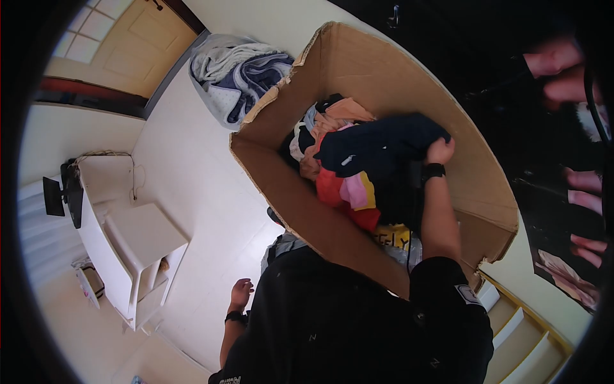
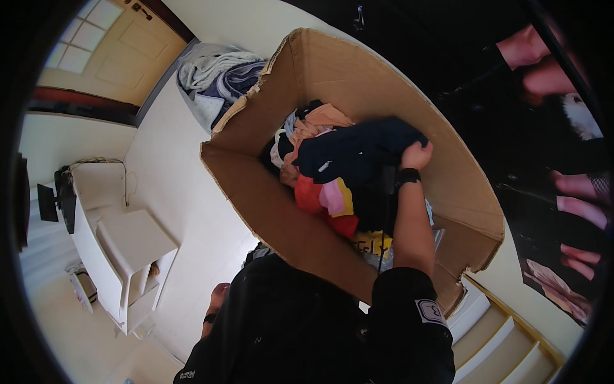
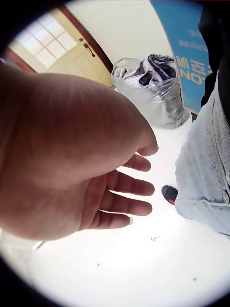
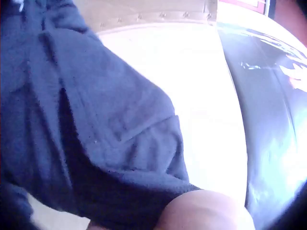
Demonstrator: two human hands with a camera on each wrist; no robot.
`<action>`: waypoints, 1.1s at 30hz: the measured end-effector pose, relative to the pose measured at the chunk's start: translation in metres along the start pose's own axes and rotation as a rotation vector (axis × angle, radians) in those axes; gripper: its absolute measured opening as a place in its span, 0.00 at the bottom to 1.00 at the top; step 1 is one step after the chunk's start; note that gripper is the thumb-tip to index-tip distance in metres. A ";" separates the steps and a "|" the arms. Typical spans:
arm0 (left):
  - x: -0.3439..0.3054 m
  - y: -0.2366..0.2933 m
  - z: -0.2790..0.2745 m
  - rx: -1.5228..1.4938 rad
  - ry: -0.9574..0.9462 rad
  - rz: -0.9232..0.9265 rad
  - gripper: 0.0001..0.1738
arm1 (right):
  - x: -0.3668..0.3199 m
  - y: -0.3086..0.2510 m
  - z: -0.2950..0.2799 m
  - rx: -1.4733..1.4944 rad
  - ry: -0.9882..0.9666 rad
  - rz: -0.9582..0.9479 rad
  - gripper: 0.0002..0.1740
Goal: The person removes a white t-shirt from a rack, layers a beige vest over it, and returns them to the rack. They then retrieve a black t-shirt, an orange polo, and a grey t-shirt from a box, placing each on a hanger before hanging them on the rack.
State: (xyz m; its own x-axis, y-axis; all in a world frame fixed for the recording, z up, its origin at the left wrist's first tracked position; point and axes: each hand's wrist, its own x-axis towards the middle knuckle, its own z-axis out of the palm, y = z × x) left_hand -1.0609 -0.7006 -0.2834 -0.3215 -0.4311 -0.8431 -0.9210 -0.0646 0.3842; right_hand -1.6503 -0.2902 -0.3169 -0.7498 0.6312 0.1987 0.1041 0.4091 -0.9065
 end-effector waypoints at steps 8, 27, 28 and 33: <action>0.011 0.005 0.004 0.011 -0.047 0.019 0.17 | -0.003 0.007 -0.077 -0.360 -0.060 0.145 0.21; 0.003 0.001 0.002 -0.050 0.005 -0.006 0.17 | -0.131 -0.033 -0.029 -0.485 -0.823 -0.612 0.06; 0.000 0.001 0.004 0.016 -0.002 0.000 0.17 | -0.135 -0.035 -0.039 -0.329 -0.849 -0.467 0.06; -0.007 0.007 0.014 0.046 -0.037 -0.007 0.16 | -0.146 -0.020 -0.080 -0.365 -0.974 -0.246 0.06</action>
State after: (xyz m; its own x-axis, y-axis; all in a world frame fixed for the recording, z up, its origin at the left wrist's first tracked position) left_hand -1.0682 -0.6861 -0.2803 -0.3218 -0.3973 -0.8594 -0.9322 -0.0259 0.3610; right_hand -1.4906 -0.3385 -0.2979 -0.9591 -0.2277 -0.1684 -0.0529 0.7281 -0.6834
